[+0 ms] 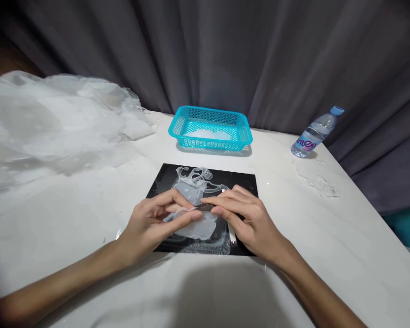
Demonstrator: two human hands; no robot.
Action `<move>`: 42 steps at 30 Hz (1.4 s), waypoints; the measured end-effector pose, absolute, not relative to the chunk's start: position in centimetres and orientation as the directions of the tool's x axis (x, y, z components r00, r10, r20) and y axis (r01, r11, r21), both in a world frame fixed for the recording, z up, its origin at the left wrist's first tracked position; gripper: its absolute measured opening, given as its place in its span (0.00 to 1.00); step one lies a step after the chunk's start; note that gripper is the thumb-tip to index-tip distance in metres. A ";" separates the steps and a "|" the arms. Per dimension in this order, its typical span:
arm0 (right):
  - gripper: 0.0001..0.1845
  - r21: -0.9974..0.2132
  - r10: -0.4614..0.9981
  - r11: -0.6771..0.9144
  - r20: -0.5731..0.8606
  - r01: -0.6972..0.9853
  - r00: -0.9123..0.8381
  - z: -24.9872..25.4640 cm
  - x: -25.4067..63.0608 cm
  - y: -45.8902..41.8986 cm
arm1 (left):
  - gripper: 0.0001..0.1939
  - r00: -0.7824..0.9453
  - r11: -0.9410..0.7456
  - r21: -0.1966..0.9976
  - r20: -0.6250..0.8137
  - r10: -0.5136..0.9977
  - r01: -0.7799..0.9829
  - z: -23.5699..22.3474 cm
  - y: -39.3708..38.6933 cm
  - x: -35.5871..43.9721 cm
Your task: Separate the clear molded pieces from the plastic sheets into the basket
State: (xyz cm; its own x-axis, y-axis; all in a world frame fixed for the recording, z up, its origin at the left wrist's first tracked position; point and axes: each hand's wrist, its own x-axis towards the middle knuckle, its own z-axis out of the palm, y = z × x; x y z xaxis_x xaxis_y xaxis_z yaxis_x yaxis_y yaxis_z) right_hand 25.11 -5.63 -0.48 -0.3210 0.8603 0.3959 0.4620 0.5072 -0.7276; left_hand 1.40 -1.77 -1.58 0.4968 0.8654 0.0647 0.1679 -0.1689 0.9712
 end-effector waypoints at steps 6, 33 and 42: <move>0.16 -0.714 0.849 0.528 0.424 0.460 -0.315 -0.5 25.0 -5.7 | 0.14 0.490 -0.173 0.972 0.073 0.869 0.161 -1.6 -1.9 1.4; 0.13 -0.723 0.874 0.480 0.444 0.497 -0.198 -0.3 24.6 -5.6 | 0.11 0.501 -0.068 0.995 0.025 0.865 0.068 -1.4 -1.8 1.6; 0.17 -0.618 0.943 0.254 0.329 0.744 -0.049 -3.1 27.6 -3.1 | 0.11 0.514 -0.072 0.993 0.013 0.858 0.096 -1.3 -1.6 1.7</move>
State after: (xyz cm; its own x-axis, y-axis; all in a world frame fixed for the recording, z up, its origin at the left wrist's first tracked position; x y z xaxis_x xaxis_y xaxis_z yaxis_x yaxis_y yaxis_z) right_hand 27.64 -3.10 -3.13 -0.0489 0.9429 0.3293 0.7442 0.2543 -0.6177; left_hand 1.67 -1.58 -1.33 0.5136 0.8579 0.0127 0.0961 -0.0722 0.9928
